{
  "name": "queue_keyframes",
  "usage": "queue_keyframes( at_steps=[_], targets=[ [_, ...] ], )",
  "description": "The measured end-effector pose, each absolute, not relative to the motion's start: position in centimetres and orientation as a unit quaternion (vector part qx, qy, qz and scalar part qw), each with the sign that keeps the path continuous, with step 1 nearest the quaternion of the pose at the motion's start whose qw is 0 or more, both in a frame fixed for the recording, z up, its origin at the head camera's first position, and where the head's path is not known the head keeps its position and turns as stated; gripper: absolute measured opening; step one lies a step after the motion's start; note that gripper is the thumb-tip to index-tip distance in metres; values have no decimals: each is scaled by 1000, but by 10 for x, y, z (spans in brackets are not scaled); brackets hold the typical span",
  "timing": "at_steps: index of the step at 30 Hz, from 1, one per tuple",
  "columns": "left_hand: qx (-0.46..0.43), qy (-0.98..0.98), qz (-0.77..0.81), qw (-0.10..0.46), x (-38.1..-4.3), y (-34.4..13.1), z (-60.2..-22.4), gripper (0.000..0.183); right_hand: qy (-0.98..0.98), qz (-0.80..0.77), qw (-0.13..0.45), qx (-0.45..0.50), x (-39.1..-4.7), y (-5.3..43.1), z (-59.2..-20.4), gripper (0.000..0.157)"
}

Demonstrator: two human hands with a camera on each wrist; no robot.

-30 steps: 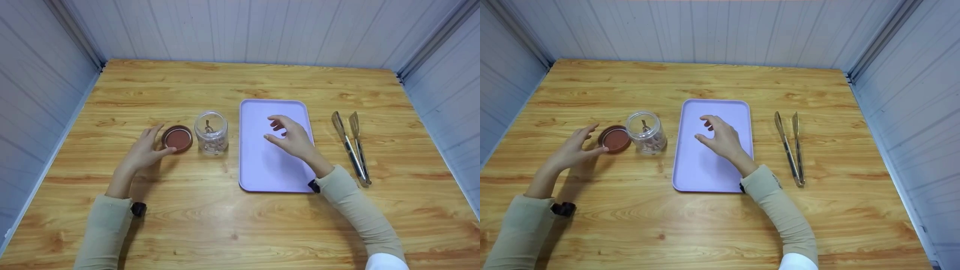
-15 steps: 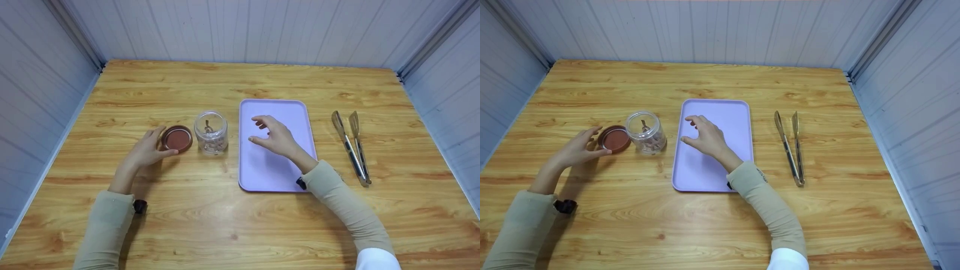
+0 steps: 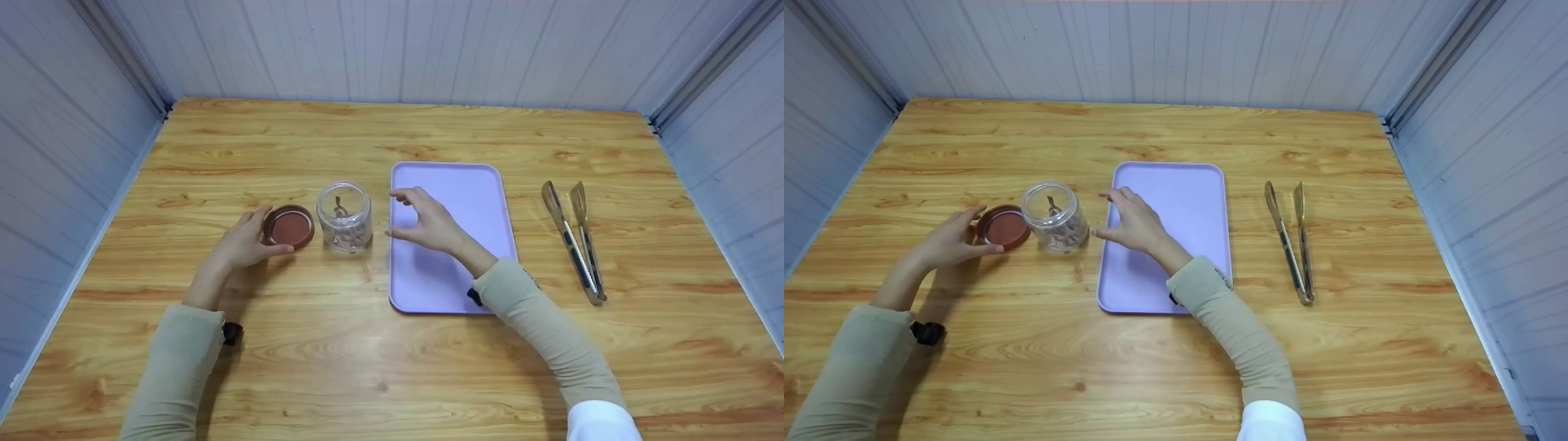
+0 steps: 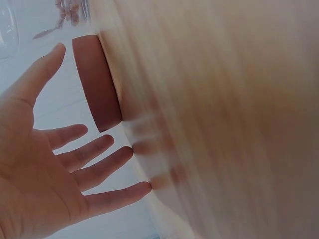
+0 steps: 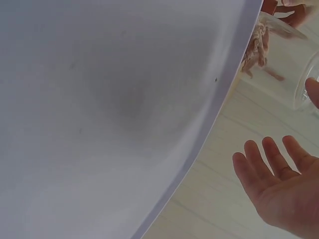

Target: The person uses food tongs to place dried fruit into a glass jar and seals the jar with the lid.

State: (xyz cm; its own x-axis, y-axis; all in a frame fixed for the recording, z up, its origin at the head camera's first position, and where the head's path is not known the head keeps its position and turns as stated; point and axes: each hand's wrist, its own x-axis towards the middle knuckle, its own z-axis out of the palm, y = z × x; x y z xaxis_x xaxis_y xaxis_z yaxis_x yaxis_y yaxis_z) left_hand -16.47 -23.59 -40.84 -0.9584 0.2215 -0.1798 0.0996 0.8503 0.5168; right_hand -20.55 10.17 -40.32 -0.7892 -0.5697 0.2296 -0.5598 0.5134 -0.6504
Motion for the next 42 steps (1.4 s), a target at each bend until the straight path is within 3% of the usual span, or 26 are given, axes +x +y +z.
queue_keyframes(
  at_steps=[33,42],
  targets=[
    [71,970,199,122,-171,-228,-409,91,852,-409,70,-320,-211,58,-417,82],
    [51,972,178,143,-175,-225,-409,103,839,-439,95,-306,-213,50,-418,85]
  ],
)
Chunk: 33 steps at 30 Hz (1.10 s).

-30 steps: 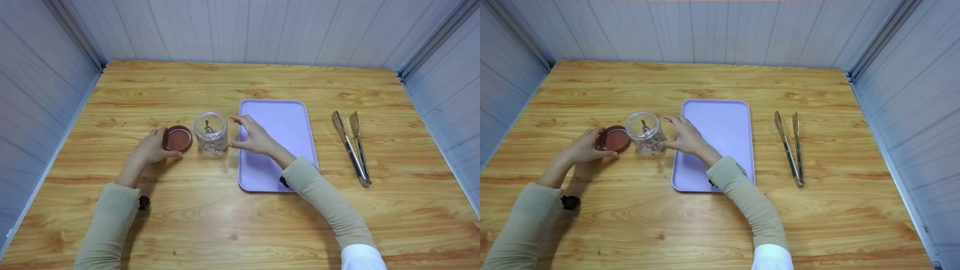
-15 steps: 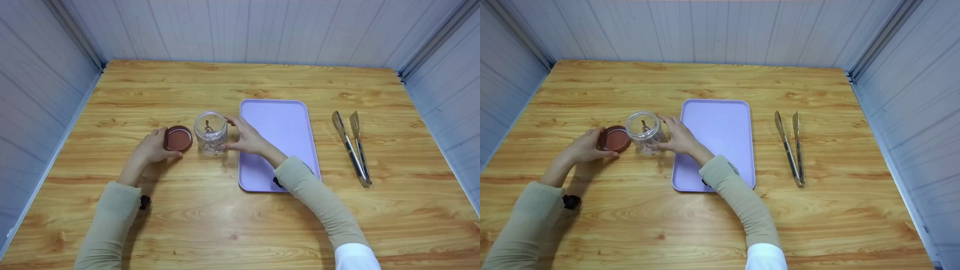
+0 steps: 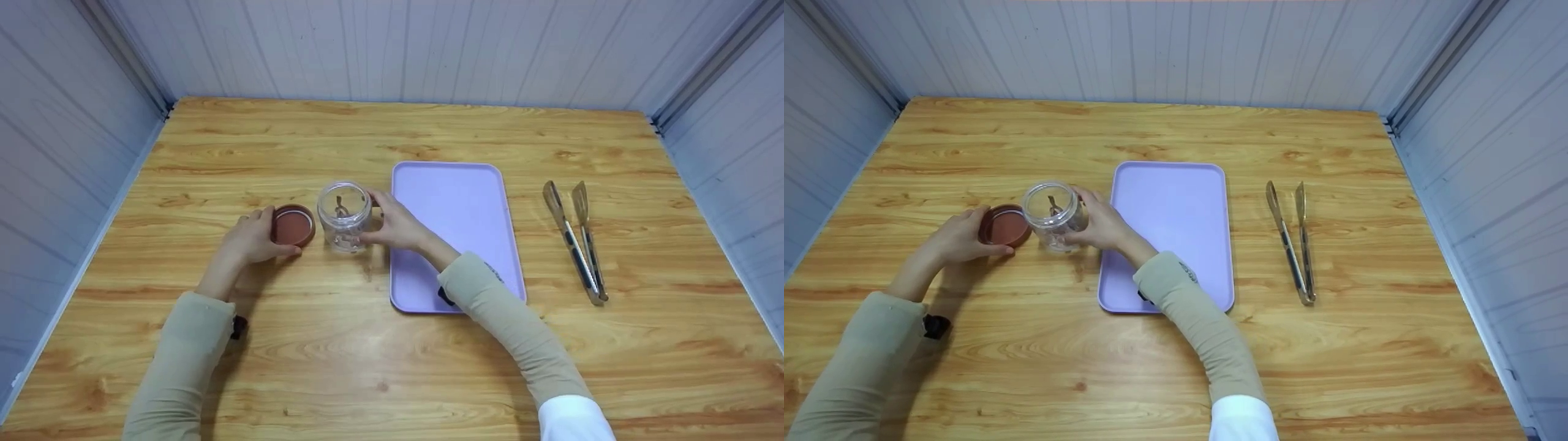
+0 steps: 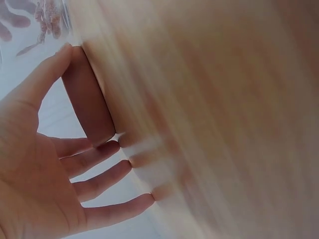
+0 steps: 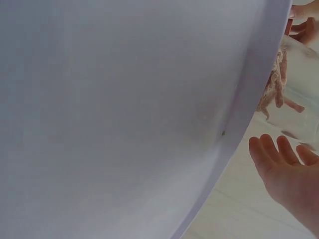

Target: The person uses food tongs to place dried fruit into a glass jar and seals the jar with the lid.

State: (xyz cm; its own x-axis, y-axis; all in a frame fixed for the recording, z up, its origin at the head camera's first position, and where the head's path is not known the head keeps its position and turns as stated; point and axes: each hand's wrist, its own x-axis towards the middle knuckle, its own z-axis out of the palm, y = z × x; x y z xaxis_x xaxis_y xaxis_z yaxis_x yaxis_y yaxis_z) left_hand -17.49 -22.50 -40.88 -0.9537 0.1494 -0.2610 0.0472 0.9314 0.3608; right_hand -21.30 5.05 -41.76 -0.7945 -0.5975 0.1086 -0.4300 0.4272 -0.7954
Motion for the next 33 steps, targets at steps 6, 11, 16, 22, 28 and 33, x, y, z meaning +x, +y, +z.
queue_keyframes(
  at_steps=[6,11,16,22,28,33],
  targets=[
    [43,974,167,145,-176,-223,-409,110,820,-468,121,-306,-215,46,-418,93],
    [44,977,154,138,-175,-222,-409,108,807,-481,143,-310,-217,44,-419,98],
    [46,978,151,137,-176,-221,-408,105,795,-500,145,-311,-219,41,-421,98],
    [43,977,154,140,-176,-221,-410,104,793,-503,146,-311,-220,41,-422,91],
    [51,976,165,133,-175,-220,-410,102,804,-490,134,-309,-220,42,-421,91],
    [51,975,181,117,-174,-221,-409,101,812,-487,119,-298,-219,43,-419,90]
  ],
)
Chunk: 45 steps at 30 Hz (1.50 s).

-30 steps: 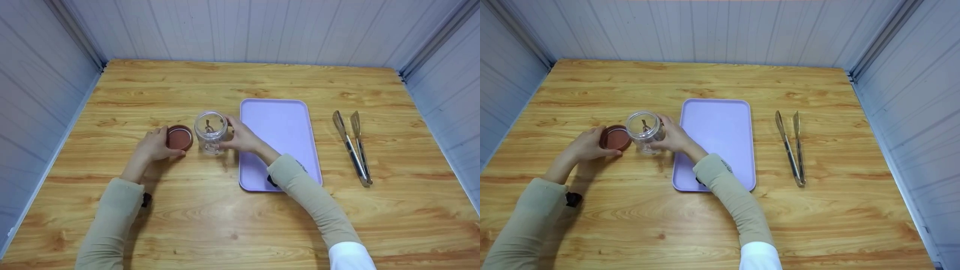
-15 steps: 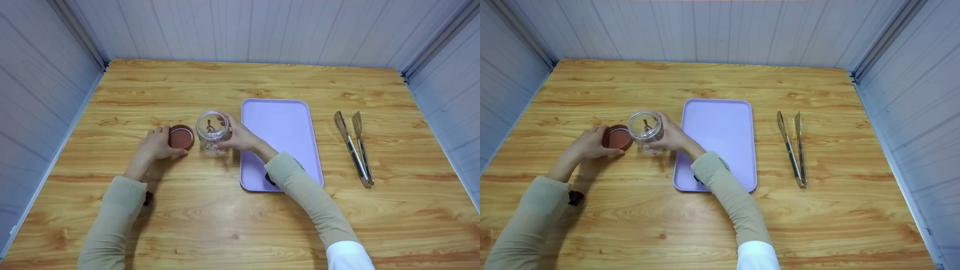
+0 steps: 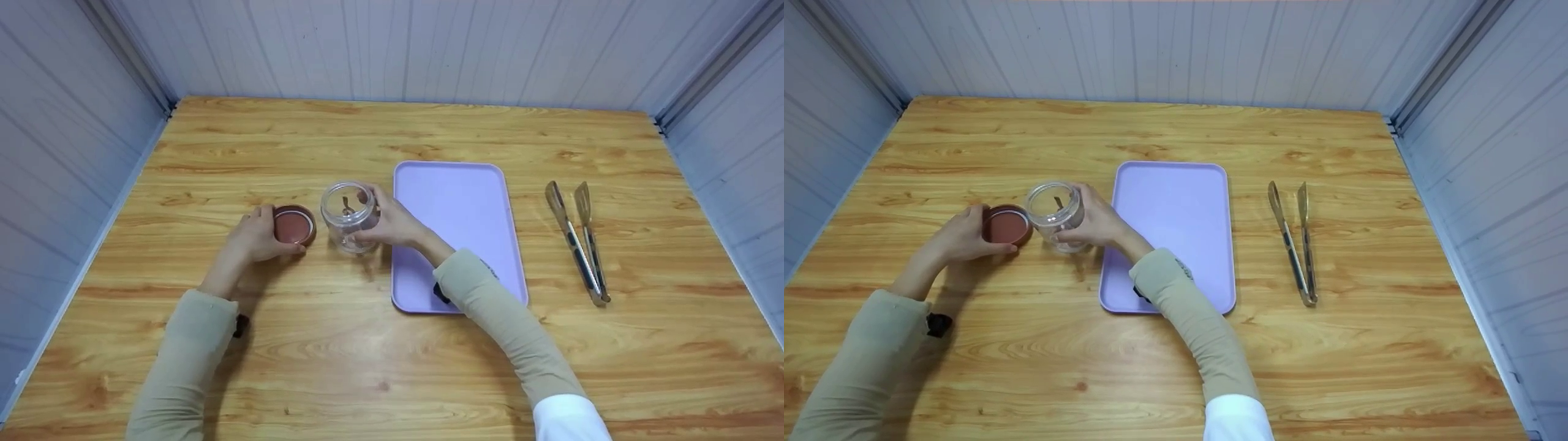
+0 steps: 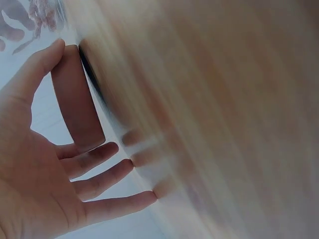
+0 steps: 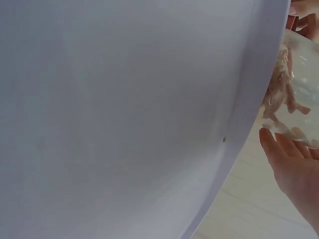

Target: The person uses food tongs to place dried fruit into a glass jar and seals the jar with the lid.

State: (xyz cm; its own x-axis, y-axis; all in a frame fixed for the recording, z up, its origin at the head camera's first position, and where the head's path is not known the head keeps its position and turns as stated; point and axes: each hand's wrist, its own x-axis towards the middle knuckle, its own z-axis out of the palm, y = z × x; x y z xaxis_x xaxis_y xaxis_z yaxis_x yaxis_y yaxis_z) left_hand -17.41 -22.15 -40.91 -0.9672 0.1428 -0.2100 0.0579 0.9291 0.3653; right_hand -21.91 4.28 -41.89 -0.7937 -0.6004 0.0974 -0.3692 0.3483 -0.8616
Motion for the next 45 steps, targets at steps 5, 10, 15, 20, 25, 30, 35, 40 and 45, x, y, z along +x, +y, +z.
queue_keyframes(
  at_steps=[5,10,15,20,25,30,35,40,45],
  targets=[
    [63,972,202,102,-173,-224,-409,97,823,-479,103,-287,-218,44,-416,90],
    [73,963,248,83,-173,-226,-411,92,830,-473,94,-281,-218,47,-415,88],
    [65,939,333,62,-174,-226,-411,92,826,-482,93,-276,-216,48,-413,84],
    [58,910,410,30,-173,-224,-408,89,818,-492,88,-285,-215,51,-407,83],
    [45,871,488,9,-168,-219,-403,86,804,-510,79,-297,-212,59,-398,85],
    [71,795,602,2,-161,-213,-397,73,803,-513,64,-296,-208,70,-385,86],
    [143,680,719,19,-158,-207,-397,66,805,-511,53,-297,-206,87,-375,89],
    [195,613,764,39,-157,-202,-397,83,802,-510,55,-305,-202,105,-369,87],
    [212,570,792,50,-156,-195,-397,91,807,-502,47,-306,-196,121,-367,87]
  ],
)
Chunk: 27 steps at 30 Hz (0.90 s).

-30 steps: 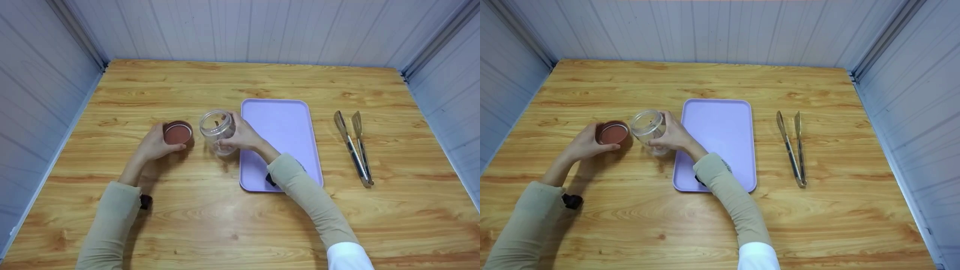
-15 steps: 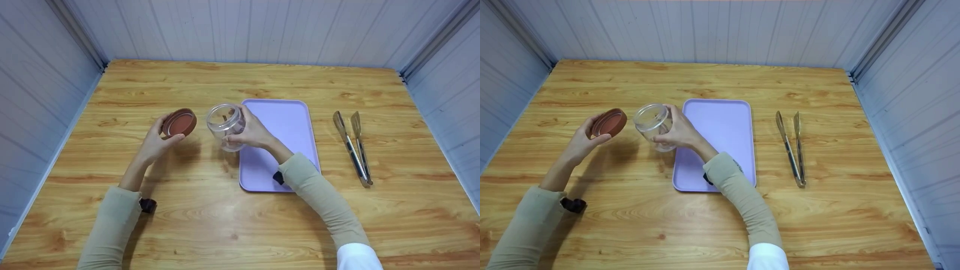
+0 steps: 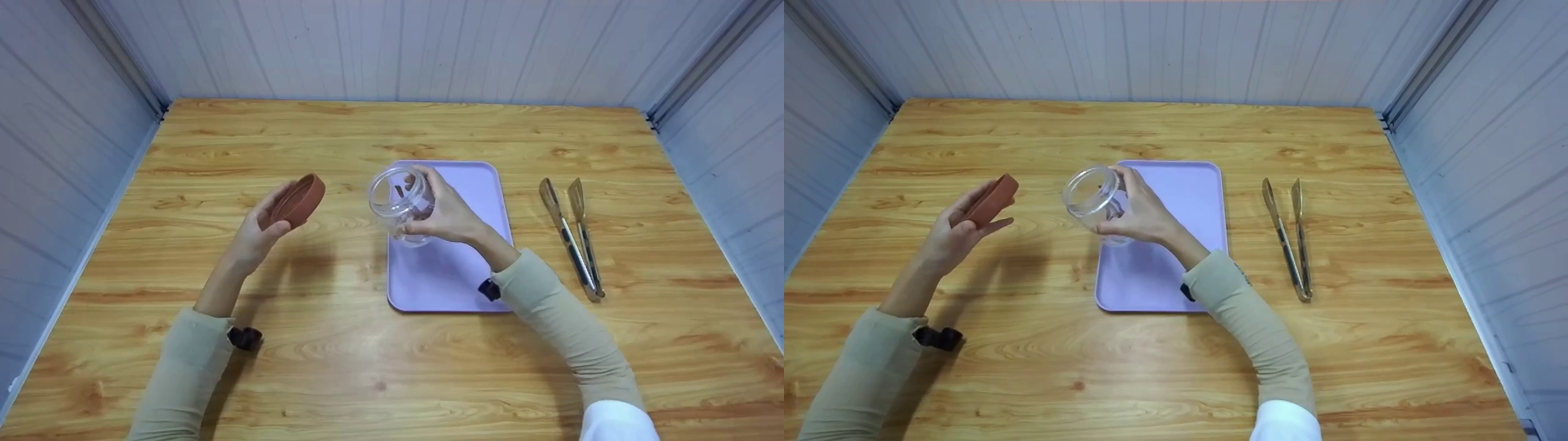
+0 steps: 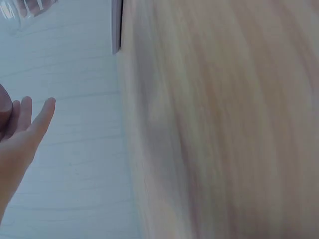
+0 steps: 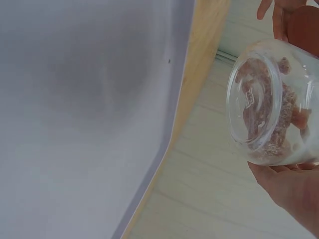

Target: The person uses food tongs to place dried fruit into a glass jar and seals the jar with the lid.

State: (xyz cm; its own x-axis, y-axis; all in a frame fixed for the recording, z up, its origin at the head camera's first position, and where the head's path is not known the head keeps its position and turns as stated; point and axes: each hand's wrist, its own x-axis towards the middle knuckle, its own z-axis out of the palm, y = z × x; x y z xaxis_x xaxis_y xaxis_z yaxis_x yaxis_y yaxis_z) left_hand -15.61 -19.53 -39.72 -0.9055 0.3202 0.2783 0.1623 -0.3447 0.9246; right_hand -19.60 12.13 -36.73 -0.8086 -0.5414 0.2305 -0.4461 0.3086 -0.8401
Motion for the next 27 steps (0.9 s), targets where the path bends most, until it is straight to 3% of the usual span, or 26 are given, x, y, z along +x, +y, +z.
queue_keyframes(
  at_steps=[12,27],
  targets=[
    [236,444,860,89,-154,-184,-395,81,802,-510,38,-309,-179,137,-373,89],
    [209,367,904,72,-150,-178,-402,77,805,-506,34,-308,-164,151,-369,88]
  ],
)
